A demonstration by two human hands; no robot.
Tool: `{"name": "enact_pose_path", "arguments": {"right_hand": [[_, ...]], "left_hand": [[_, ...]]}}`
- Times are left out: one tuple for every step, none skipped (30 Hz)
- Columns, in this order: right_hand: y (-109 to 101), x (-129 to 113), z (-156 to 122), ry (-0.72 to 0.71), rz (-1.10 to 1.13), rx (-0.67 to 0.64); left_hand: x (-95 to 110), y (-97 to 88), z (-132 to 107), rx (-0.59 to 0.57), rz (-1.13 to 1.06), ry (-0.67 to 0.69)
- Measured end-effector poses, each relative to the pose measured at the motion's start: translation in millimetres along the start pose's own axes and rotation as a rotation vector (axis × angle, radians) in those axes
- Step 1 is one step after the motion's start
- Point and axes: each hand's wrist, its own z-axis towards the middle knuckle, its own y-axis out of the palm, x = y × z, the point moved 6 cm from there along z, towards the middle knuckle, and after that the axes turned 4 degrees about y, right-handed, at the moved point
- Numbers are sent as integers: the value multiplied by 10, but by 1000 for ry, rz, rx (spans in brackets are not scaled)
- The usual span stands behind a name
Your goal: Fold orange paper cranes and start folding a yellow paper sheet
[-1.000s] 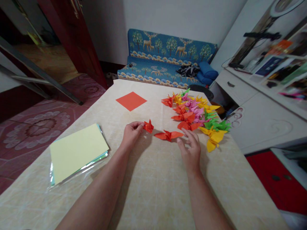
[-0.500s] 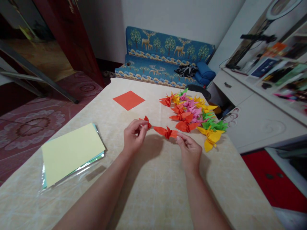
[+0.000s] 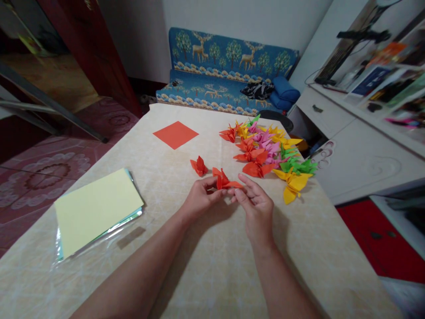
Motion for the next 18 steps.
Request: {"name": "enact_pose_path", "arguments": {"right_hand": [[4, -19, -2, -14, 12, -9], [6, -35, -2, -24, 18, -16], [7, -48, -2, -31, 18, -22], [7, -59, -2, -34, 14, -25], [6, -69, -1, -36, 6, -27], [4, -78, -1, -39, 0, -27], [2, -87, -1, -44, -5, -25], [0, -95, -2, -48, -8, -22], [-1, -100, -4, -52, -13, -20], [-3, -101, -7, -54, -22, -15], [-6, -101, -10, -56, -38, -9], [-8, -100, -15, -61, -65, -2], [-8, -101, -21, -72, -105, 3], [-5, -105, -28, -91, -157, 6], [2, -111, -35, -114, -215, 6], [11, -116, -43, -138, -269, 3], [24, -116, -49, -155, -310, -5], [39, -110, -54, -160, -333, -17]], "left_hand": [[-12, 34, -4, -50, -77, -32], [-23, 56, -9, -79, -139, -62], [-36, 71, -16, -94, -189, -95], [-54, 82, -23, -100, -236, -132], [-75, 92, -30, -103, -284, -171], [-94, 100, -37, -104, -332, -204], [-110, 105, -41, -100, -377, -228], [-121, 106, -43, -95, -414, -242], [-128, 104, -43, -87, -441, -249], [-133, 98, -42, -79, -458, -251], [-135, 93, -39, -71, -471, -251], [-135, 88, -37, -66, -481, -249], [-132, 85, -35, -64, -489, -246], [-127, 83, -33, -63, -495, -241], [-123, 83, -32, -61, -498, -238], [-120, 84, -32, -60, -500, -239], [-119, 88, -33, -59, -499, -244], [-120, 92, -35, -60, -499, -251]]}}
